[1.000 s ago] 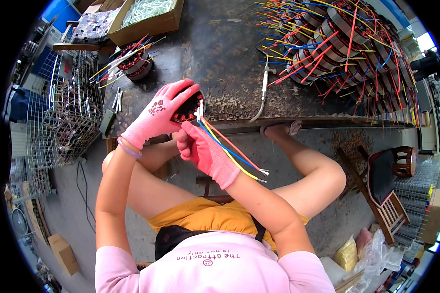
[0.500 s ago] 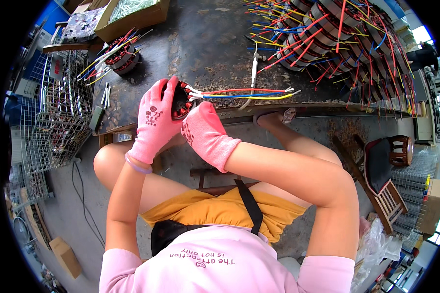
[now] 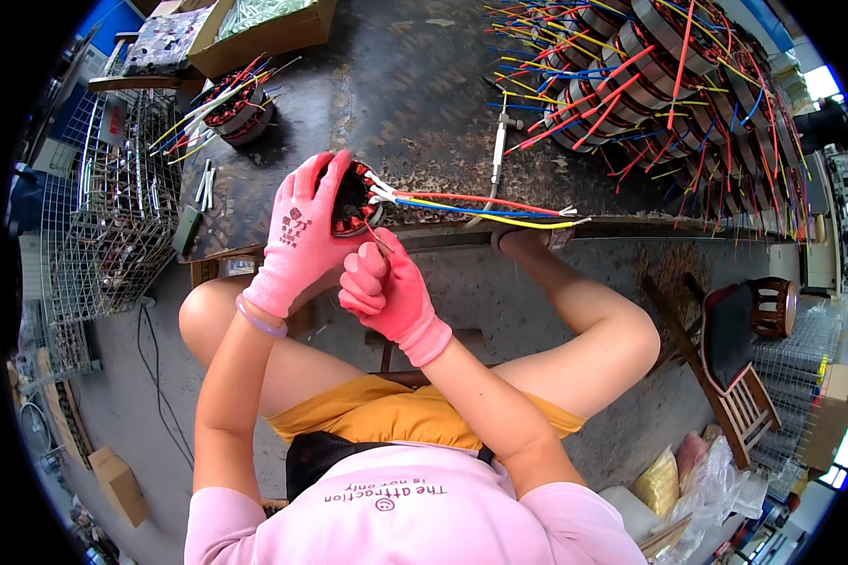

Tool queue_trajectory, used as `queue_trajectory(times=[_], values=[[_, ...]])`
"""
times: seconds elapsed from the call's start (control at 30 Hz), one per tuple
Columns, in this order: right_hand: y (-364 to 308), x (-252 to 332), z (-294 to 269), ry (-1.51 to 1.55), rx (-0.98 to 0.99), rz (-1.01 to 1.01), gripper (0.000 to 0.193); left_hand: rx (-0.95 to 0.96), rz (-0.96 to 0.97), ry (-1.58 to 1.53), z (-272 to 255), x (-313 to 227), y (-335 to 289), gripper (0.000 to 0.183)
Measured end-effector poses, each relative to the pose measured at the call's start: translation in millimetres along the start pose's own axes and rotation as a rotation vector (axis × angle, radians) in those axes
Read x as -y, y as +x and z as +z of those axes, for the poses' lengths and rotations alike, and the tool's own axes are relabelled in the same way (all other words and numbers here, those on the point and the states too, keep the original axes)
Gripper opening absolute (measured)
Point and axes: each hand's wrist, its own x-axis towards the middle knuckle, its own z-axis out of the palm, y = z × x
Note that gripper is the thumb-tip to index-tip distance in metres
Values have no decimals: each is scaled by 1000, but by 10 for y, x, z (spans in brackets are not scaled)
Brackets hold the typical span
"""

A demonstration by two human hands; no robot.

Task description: The person wires a motor stator by cutting wire ends with pliers and grouping the wires together. The person handles the stator, colored wires, and uses pliers for cutting.

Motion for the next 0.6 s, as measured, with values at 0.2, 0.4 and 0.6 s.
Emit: queue_trajectory(times=[0.2, 0.4, 0.6], values=[[-3, -6, 104, 163, -21, -23, 48, -6, 17, 25, 20, 22, -25, 92], [-81, 421, 439, -841, -448, 181, 37, 4, 25, 42, -11, 25, -13, 95], [141, 561, 898, -3113, 49, 177, 19, -8, 29, 56, -11, 45, 4, 94]])
